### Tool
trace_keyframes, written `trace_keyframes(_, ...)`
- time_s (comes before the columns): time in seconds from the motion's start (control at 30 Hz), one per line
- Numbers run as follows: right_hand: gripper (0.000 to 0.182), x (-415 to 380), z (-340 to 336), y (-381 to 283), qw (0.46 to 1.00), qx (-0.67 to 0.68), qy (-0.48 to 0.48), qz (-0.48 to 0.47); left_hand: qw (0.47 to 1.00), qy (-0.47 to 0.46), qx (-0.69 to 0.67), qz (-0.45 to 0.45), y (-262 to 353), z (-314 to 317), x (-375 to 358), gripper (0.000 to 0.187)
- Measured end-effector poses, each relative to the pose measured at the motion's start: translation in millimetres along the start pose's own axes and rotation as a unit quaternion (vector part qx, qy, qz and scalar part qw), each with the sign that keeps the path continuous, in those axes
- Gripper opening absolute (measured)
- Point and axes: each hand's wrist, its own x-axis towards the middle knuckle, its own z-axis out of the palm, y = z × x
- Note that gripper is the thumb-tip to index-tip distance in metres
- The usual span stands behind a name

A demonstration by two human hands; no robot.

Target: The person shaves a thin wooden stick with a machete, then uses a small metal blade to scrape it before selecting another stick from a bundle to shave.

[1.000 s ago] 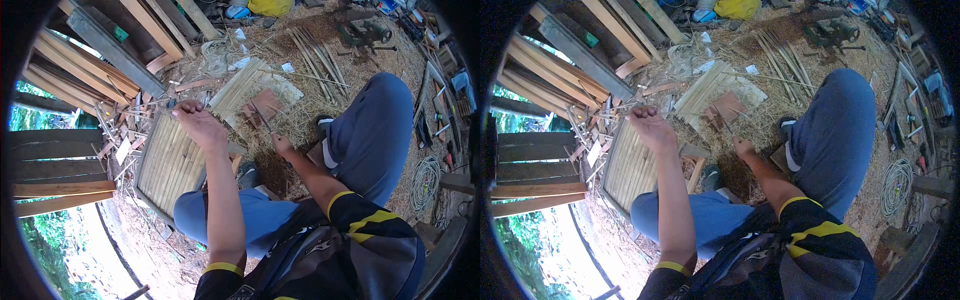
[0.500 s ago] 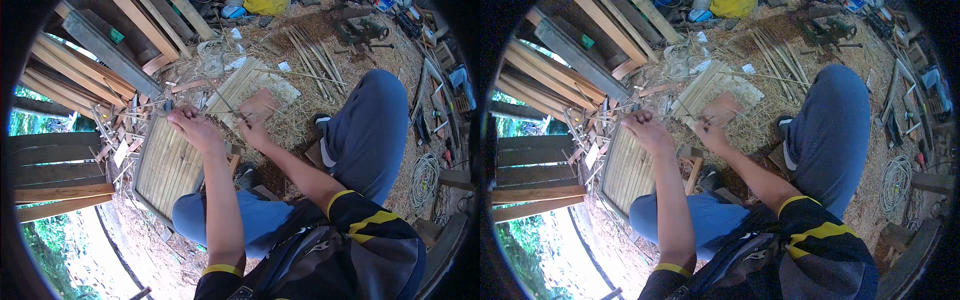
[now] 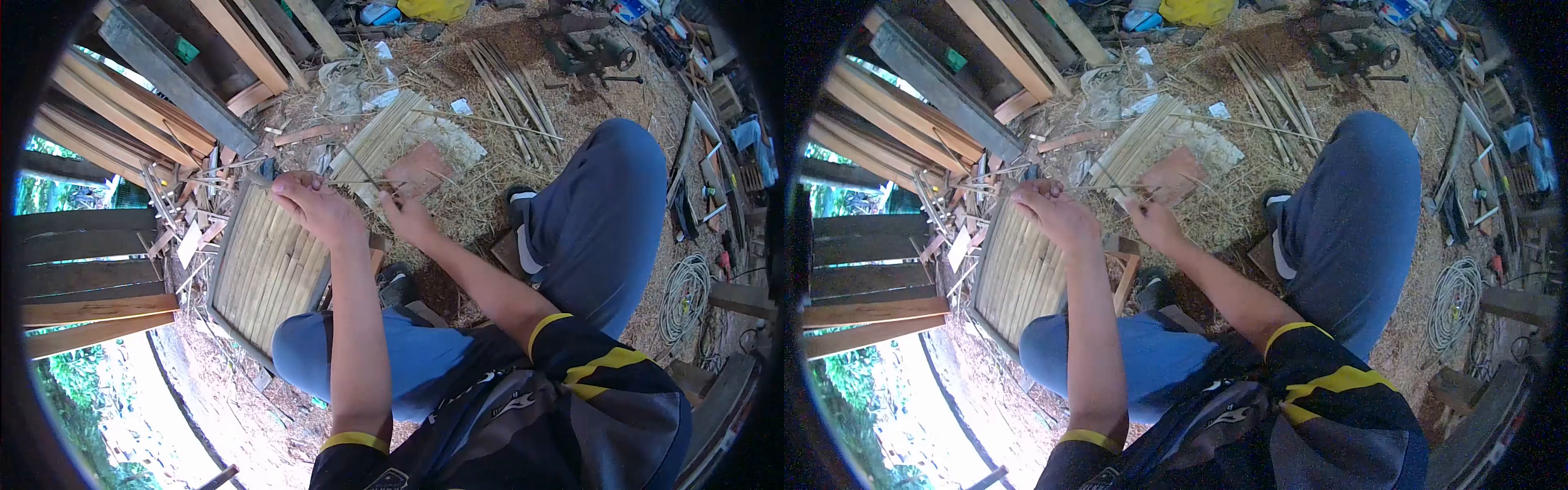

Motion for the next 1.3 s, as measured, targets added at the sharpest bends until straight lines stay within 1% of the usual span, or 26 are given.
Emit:
trace_keyframes(0.1,0.071,-12,-7,-11,1.0,0.006,-0.019,-0.006,0.999,-0.022,0.009,0.031,0,-3,-3,0.036)
trace_keyframes(0.2,0.076,-19,-15,11,0.996,-0.025,-0.004,0.085,1.0,-0.001,0.001,0.019,0,-6,-2,0.038)
trace_keyframes(0.3,0.071,-8,-21,30,0.992,-0.043,-0.042,0.115,1.0,-0.001,-0.001,0.023,-2,-6,-2,0.039)
trace_keyframes(0.4,0.071,-21,-33,-25,0.994,-0.039,-0.051,0.093,1.0,0.0,-0.001,-0.006,0,0,-5,0.037)
trace_keyframes(0.5,0.07,-14,-14,-40,0.998,-0.012,-0.053,0.007,1.0,-0.015,-0.008,0.006,-3,-4,-1,0.036)
trace_keyframes(0.6,0.073,-9,-6,-18,0.999,-0.007,-0.04,0.003,1.0,-0.008,-0.006,0.029,0,0,-7,0.04)
trace_keyframes(0.7,0.079,-9,-15,32,0.998,-0.005,0.011,0.063,1.0,0.012,0.006,-0.011,0,-10,-3,0.04)
trace_keyframes(0.77,0.081,-5,-31,67,0.991,-0.055,-0.05,0.112,1.0,-0.007,0.006,0.017,-4,-9,-4,0.041)
trace_keyframes(0.8,0.081,-5,-37,69,0.984,-0.078,-0.08,0.138,0.999,-0.017,0.006,0.03,-3,-5,-4,0.041)
trace_keyframes(0.9,0.079,1,-14,59,0.993,-0.078,-0.014,0.088,1.0,-0.022,0.006,0.005,-3,3,-10,0.042)
trace_keyframes(0.97,0.076,-3,-16,4,0.998,-0.039,-0.019,0.046,1.0,-0.007,0.004,-0.012,0,4,-7,0.039)
trace_keyframes(1.0,0.074,-5,-17,-13,0.999,-0.02,-0.023,0.025,1.0,0.002,0.005,-0.02,0,3,-6,0.037)
trace_keyframes(1.1,0.071,-7,-9,-11,0.999,-0.013,-0.019,-0.047,1.0,-0.012,0.009,-0.007,0,-2,-8,0.036)
trace_keyframes(1.17,0.069,-11,-11,22,0.999,-0.027,0.001,0.021,1.0,-0.002,0.001,0.005,0,-3,-7,0.036)
trace_keyframes(1.2,0.069,-12,-13,53,0.998,-0.034,0.011,0.055,1.0,0.001,-0.003,0.011,0,-4,-7,0.036)
trace_keyframes(1.23,0.069,-8,-11,112,0.994,-0.077,0.014,0.073,1.0,0.003,0.006,0.019,-2,-6,-5,0.038)
trace_keyframes(1.27,0.069,-2,-9,157,0.989,-0.118,0.018,0.09,1.0,0.003,0.015,0.027,-5,-9,-3,0.04)
trace_keyframes(1.3,0.069,-3,-13,152,0.99,-0.116,-0.001,0.086,0.999,0.001,0.026,0.035,-6,-11,0,0.042)
